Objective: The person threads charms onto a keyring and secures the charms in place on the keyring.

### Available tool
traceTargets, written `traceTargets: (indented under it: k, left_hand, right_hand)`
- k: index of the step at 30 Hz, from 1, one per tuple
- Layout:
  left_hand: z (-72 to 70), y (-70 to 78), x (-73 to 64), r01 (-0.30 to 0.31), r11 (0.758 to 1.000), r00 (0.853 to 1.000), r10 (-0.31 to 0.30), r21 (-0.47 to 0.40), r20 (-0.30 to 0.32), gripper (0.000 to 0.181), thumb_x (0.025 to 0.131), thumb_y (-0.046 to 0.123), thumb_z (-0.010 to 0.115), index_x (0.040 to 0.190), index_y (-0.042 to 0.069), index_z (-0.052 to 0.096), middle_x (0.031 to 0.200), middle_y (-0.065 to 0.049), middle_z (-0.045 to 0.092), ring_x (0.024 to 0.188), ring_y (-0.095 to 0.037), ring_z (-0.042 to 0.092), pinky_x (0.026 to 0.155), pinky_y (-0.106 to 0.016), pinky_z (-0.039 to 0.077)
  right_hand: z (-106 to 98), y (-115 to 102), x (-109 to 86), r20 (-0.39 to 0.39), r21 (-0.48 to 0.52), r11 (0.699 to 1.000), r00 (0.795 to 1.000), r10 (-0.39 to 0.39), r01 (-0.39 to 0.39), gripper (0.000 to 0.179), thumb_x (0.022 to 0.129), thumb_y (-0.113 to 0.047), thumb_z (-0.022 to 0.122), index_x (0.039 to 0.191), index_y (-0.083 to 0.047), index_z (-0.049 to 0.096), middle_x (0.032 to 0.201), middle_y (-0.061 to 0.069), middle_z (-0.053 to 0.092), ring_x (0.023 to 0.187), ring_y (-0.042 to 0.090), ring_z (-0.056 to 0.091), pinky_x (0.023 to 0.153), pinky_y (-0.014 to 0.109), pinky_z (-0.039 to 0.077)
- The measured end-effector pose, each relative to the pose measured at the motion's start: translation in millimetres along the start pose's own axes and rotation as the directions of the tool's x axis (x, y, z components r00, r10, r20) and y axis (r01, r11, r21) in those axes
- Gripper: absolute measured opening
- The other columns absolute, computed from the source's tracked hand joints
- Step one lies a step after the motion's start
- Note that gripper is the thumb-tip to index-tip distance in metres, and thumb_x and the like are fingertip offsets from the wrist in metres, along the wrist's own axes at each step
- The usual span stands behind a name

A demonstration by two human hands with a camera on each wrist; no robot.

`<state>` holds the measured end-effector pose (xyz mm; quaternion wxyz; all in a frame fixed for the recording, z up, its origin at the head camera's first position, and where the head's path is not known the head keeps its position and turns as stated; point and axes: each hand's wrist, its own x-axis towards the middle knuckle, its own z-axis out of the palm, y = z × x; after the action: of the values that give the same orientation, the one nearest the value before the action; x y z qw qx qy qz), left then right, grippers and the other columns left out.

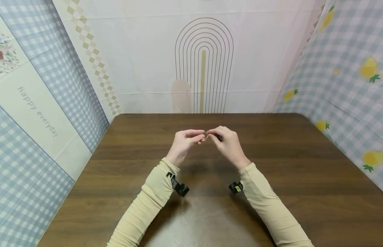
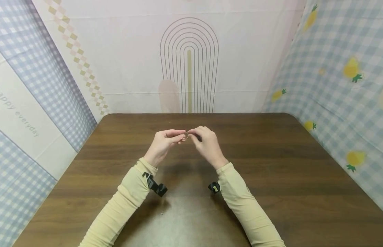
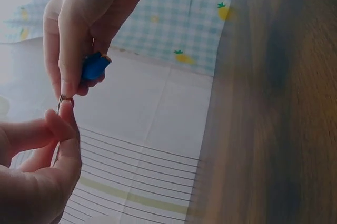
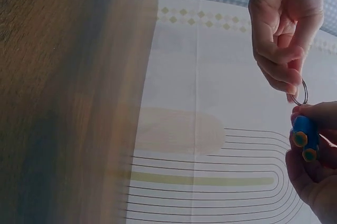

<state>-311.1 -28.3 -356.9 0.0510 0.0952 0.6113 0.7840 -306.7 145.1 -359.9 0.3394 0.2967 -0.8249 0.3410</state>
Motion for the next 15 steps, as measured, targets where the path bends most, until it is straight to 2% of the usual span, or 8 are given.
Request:
traceTargets:
  k: [3,7,11,15]
  left_hand:
    - [0.1,0.8,-0.1,0.009,0.999,1.000,-0.010,0.043,0.020,0.029,0.091,-0.002,0.062,0.118,-0.013,0.061,0.080,0.004,0.070,0.071,-0.005,0.065,0.068,-0.019,0.053]
    - [3.4,1.7,-1.6,0.007,0.997,0.999,-0.009,0.079,0.032,0.033,0.089,-0.001,0.064,0.121,-0.010,0.059,0.081,0.007,0.062,0.076,-0.005,0.062,0.075,-0.021,0.054]
    - [5.4,-0.4,-1.2,-0.014,1.000,1.000,0.014,0.015,-0.017,0.032,0.088,-0.005,0.064,0.119,-0.012,0.060,0.079,0.004,0.062,0.072,-0.006,0.063,0.075,-0.023,0.056]
    - [5.2,-1.8,-0.6,-0.036,0.999,0.997,0.035,-0.014,-0.066,0.027,0.088,-0.005,0.064,0.114,-0.012,0.064,0.082,-0.003,0.070,0.070,-0.006,0.066,0.069,-0.021,0.054]
  right_hand:
    - [0.1,0.2,0.4,0.002,-0.004,1.000,1.000,-0.003,0.003,0.006,0.085,0.000,0.070,0.090,-0.003,0.073,0.081,0.009,0.070,0.073,0.018,0.061,0.065,0.031,0.050]
    - [-0.1,0.0,0.1,0.007,-0.010,0.999,0.999,0.034,-0.034,0.005,0.086,0.000,0.068,0.089,-0.001,0.072,0.082,0.011,0.069,0.073,0.020,0.061,0.065,0.033,0.051]
    - [0.0,-0.1,-0.6,0.019,0.000,0.998,0.997,0.070,-0.070,0.005,0.087,-0.001,0.068,0.090,-0.001,0.071,0.083,0.011,0.069,0.073,0.019,0.061,0.065,0.032,0.051]
    - [0.6,0.3,-0.8,0.036,0.016,0.997,0.997,0.069,-0.070,0.008,0.087,-0.001,0.068,0.094,-0.001,0.072,0.084,0.010,0.069,0.072,0.017,0.061,0.065,0.030,0.050]
